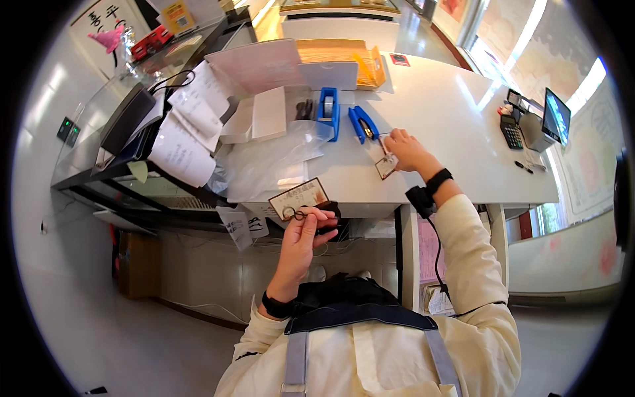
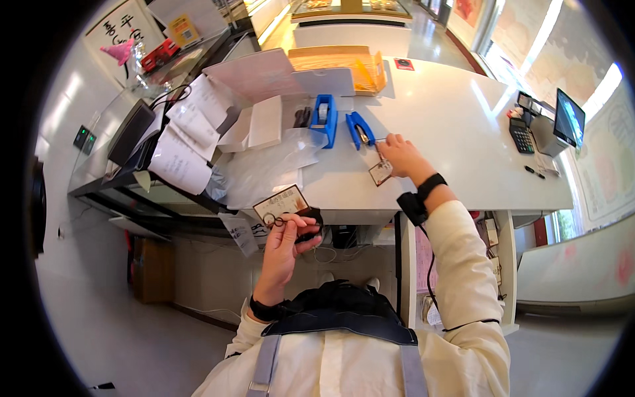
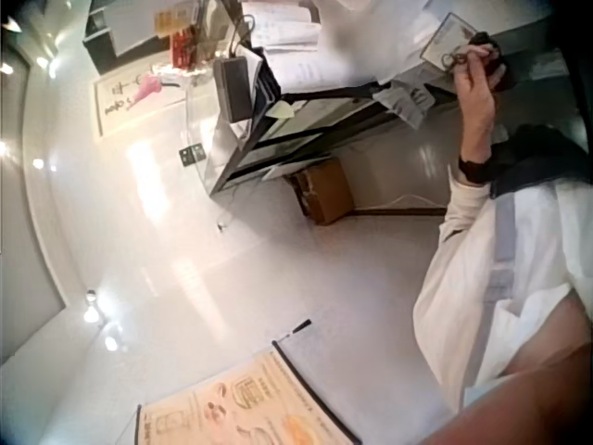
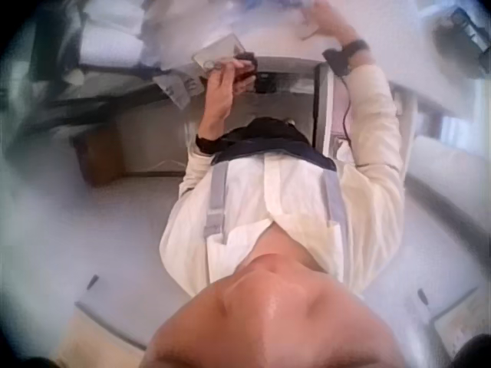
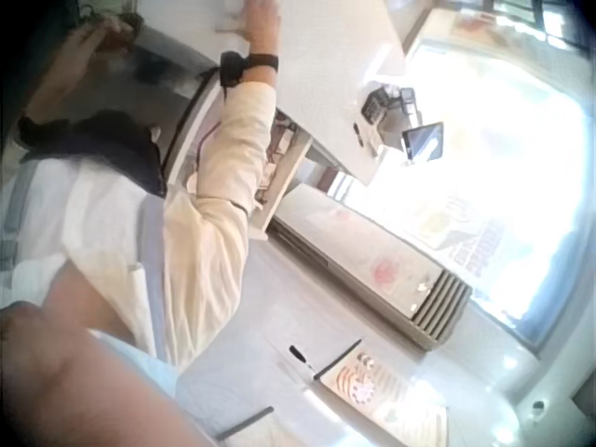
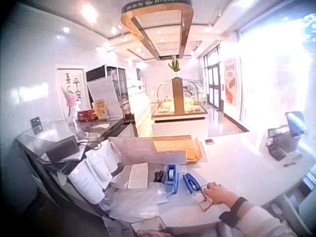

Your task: The person retrieves a stack of small rectangular cards from a desk drawer and sorts them on the counter. They then attach rubber bands to the cards and walk to a glass display case to place the cards among various baked goods.

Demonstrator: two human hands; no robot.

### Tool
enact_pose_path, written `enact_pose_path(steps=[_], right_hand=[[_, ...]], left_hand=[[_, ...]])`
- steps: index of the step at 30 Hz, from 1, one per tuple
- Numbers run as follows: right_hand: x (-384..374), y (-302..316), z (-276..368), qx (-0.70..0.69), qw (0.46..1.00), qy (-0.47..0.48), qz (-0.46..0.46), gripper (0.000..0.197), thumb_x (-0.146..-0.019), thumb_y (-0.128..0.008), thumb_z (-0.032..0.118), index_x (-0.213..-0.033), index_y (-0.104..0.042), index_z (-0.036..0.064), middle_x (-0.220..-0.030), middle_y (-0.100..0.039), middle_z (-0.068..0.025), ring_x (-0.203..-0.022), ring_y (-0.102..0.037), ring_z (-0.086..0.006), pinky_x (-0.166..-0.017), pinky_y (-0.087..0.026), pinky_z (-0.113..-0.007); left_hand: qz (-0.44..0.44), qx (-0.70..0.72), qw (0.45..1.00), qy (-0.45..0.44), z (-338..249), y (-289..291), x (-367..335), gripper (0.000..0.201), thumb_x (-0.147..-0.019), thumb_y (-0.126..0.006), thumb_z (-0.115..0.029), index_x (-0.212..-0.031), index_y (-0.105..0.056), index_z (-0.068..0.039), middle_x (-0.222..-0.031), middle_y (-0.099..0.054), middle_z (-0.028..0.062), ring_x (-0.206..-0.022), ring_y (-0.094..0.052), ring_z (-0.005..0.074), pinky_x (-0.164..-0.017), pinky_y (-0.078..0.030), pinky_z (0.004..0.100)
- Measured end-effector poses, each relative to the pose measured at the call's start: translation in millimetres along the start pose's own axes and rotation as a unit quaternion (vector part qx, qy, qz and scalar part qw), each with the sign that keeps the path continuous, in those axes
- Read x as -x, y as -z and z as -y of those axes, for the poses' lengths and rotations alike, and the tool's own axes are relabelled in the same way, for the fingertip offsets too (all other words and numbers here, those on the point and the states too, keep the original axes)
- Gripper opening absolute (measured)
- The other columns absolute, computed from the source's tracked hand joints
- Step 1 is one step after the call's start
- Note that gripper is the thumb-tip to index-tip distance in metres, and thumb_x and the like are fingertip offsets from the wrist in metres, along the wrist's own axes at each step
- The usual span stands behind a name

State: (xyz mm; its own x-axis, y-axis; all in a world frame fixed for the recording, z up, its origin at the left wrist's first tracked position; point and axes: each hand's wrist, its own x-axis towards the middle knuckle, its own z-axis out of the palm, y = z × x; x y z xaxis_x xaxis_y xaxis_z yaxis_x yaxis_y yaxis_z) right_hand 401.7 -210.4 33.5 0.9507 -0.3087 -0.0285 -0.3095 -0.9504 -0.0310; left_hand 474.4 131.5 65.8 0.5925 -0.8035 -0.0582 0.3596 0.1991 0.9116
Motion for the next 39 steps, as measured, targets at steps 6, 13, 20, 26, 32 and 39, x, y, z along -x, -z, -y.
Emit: enact_pose_path(steps=[6,13,20,26,32,39], right_hand=[[44,42,41,-0.489,0.860,-0.048,-0.139,0.023,-0.081,-0.060,-0.001,-0.103,-0.053,0.0033,-0.089,-0.062,-0.0064,-0.080,-0.061,-0.0182,-0.073,-0.049,-0.029],[107,106,191,-0.613,0.748,-0.006,-0.256,0.018,-0.086,-0.057,-0.002,-0.101,-0.048,0.0025,-0.077,-0.064,-0.0060,-0.057,-0.059,-0.0099,-0.050,-0.047,-0.023],[117,102,195,-0.485,0.811,-0.037,-0.326,0.018,-0.084,-0.058,0.001,-0.101,-0.051,0.0028,-0.068,-0.061,-0.0119,-0.051,-0.059,-0.0198,-0.049,-0.045,-0.027],[122,93,205,-0.398,0.850,-0.017,-0.344,0.020,-0.083,-0.060,0.002,-0.102,-0.055,0.0047,-0.064,-0.060,-0.0107,-0.048,-0.058,-0.0205,-0.046,-0.045,-0.028],[125,99,217,-0.415,0.823,-0.010,-0.388,0.020,-0.083,-0.060,0.002,-0.102,-0.056,0.0054,-0.063,-0.060,-0.0096,-0.047,-0.058,-0.0172,-0.044,-0.044,-0.027],[127,102,205,-0.500,0.816,0.001,-0.291,0.018,-0.084,-0.057,0.001,-0.102,-0.056,0.0036,-0.066,-0.062,-0.0118,-0.054,-0.062,-0.0209,-0.051,-0.047,-0.027]], left_hand=[[0.006,-0.094,0.995,-0.023,-4,13,6,0.020,-0.100,-0.041,-0.022,-0.086,-0.047,-0.010,-0.083,-0.053,0.0000,-0.065,-0.043,0.0046,-0.062,-0.040,0.0159],[-0.050,-0.208,0.969,-0.125,-1,-7,6,0.021,-0.090,-0.060,-0.013,-0.106,-0.065,0.000,-0.084,-0.063,0.0001,-0.073,-0.051,0.0072,-0.068,-0.040,0.0186],[-0.090,-0.197,0.960,-0.176,-2,-19,4,0.020,-0.087,-0.063,-0.008,-0.104,-0.065,0.003,-0.086,-0.064,0.0035,-0.075,-0.054,0.0081,-0.069,-0.044,0.0206],[0.003,0.190,0.982,-0.014,2,-6,4,0.016,-0.091,-0.058,-0.014,-0.101,-0.062,-0.003,-0.096,-0.062,0.0017,-0.086,-0.054,0.0084,-0.079,-0.043,0.0225],[0.016,0.193,0.980,0.040,-8,-11,13,0.010,-0.090,-0.060,-0.011,-0.096,-0.063,-0.004,-0.098,-0.063,0.0024,-0.089,-0.056,0.0082,-0.081,-0.044,0.0241],[-0.024,0.021,0.997,-0.077,-14,-16,17,0.007,-0.082,-0.068,-0.007,-0.086,-0.066,-0.002,-0.084,-0.056,-0.0015,-0.086,-0.050,0.0083,-0.081,-0.037,0.0223]])
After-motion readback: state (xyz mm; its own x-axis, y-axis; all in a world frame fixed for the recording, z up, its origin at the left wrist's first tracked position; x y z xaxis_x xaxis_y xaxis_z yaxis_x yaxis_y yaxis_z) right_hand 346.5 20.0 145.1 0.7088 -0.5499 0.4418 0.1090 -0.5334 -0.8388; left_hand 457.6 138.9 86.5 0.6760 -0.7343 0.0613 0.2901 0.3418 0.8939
